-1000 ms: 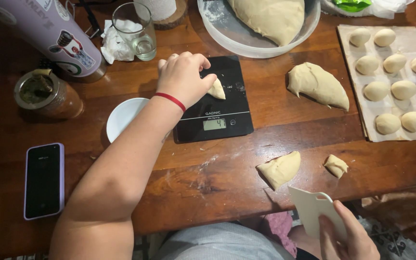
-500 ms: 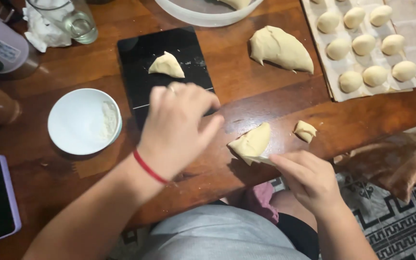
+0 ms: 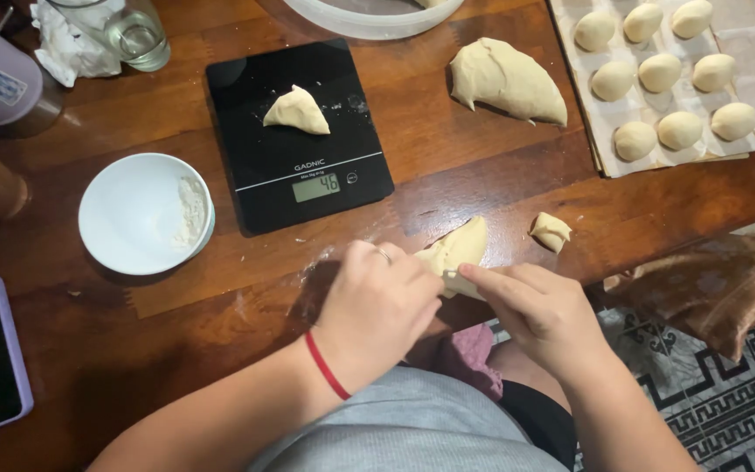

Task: Portioning and shaping dough into small balls using a digital scale

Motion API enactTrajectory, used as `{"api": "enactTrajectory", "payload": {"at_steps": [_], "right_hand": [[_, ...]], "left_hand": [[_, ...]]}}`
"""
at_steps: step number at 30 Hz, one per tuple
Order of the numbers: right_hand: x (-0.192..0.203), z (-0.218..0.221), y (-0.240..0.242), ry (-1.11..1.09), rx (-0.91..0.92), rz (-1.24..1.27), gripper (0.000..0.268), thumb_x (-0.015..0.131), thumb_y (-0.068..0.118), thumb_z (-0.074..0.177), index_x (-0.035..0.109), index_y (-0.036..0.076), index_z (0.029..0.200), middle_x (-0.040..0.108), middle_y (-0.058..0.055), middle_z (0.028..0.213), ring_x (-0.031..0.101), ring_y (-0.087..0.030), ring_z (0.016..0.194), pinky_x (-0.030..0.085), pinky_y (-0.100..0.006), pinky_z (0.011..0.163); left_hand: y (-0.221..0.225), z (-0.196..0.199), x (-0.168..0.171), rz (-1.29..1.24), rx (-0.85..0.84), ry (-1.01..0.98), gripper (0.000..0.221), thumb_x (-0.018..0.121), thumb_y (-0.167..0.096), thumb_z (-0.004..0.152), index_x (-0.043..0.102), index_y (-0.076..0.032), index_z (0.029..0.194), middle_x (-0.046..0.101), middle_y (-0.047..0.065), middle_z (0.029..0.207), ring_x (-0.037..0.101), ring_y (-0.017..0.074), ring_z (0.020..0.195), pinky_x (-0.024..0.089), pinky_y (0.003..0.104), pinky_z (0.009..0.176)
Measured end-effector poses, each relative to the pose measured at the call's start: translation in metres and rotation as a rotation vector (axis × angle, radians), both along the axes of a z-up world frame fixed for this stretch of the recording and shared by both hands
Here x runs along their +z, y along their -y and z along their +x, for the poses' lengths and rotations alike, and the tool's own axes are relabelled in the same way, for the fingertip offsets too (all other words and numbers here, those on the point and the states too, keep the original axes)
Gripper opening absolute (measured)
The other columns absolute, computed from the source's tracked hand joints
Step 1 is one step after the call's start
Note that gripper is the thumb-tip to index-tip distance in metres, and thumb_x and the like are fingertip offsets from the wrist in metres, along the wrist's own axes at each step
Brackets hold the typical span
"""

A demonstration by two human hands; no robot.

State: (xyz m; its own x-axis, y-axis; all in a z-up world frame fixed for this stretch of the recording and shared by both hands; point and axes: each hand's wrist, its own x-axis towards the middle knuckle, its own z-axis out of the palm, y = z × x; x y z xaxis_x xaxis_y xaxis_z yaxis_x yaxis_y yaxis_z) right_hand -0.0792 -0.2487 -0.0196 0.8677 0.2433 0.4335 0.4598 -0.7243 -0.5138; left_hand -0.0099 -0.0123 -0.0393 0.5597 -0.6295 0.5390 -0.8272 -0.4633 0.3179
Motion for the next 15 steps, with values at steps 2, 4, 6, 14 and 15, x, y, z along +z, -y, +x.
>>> {"api": "enactTrajectory", "payload": {"at_steps": [2, 4, 6, 14, 15], "right_hand": [[-0.004, -0.006, -0.002, -0.056, -0.105, -0.035, 0.043, 0.077, 0.001, 0.093, 0.082, 0.015, 0.133, 0.083, -0.005, 0.09, 0.077, -0.029, 0.07, 0.061, -0.041, 0.06], [0.002, -0.014, -0.003, -0.138, -0.124, -0.027, 0.041, 0.071, 0.005, 0.099, 0.076, 0.016, 0.139, 0.075, -0.003, 0.087, 0.068, -0.023, 0.069, 0.056, -0.034, 0.066], [0.0, -0.02, -0.006, -0.214, -0.127, -0.015, 0.04, 0.066, 0.01, 0.106, 0.07, 0.017, 0.144, 0.067, -0.001, 0.085, 0.059, -0.016, 0.068, 0.051, -0.028, 0.072], [-0.014, -0.045, -0.015, -0.471, -0.589, 0.624, 0.049, 0.072, 0.003, 0.094, 0.068, 0.001, 0.143, 0.072, -0.011, 0.146, 0.065, -0.016, 0.134, 0.046, -0.027, 0.119], [-0.012, -0.046, -0.016, -0.466, -0.576, 0.627, 0.049, 0.072, 0.003, 0.094, 0.068, 0.001, 0.143, 0.072, -0.011, 0.146, 0.065, -0.016, 0.134, 0.046, -0.027, 0.119]], "left_hand": [[0.009, -0.007, -0.018, -0.003, -0.011, 0.094, 0.009, 0.069, -0.022, 0.094, 0.066, -0.019, 0.086, 0.059, 0.005, 0.08, 0.059, 0.0299, 0.081, 0.042, 0.047, 0.07], [0.011, -0.01, -0.005, 0.001, -0.046, 0.089, 0.015, 0.076, -0.024, 0.09, 0.065, -0.016, 0.084, 0.06, 0.005, 0.078, 0.061, 0.0302, 0.078, 0.041, 0.047, 0.069], [0.011, -0.012, -0.003, 0.013, -0.066, 0.09, 0.023, 0.082, -0.025, 0.086, 0.063, -0.013, 0.082, 0.062, 0.005, 0.077, 0.062, 0.0305, 0.075, 0.04, 0.047, 0.068], [-0.001, -0.006, 0.013, -0.039, -0.115, 0.163, 0.023, 0.065, -0.008, 0.101, 0.063, -0.014, 0.079, 0.061, 0.008, 0.079, 0.057, 0.0309, 0.069, 0.041, 0.048, 0.069], [-0.005, 0.01, 0.019, -0.034, -0.105, 0.172, 0.023, 0.065, -0.008, 0.101, 0.063, -0.014, 0.079, 0.061, 0.008, 0.079, 0.057, 0.0309, 0.069, 0.041, 0.048, 0.069]]}}
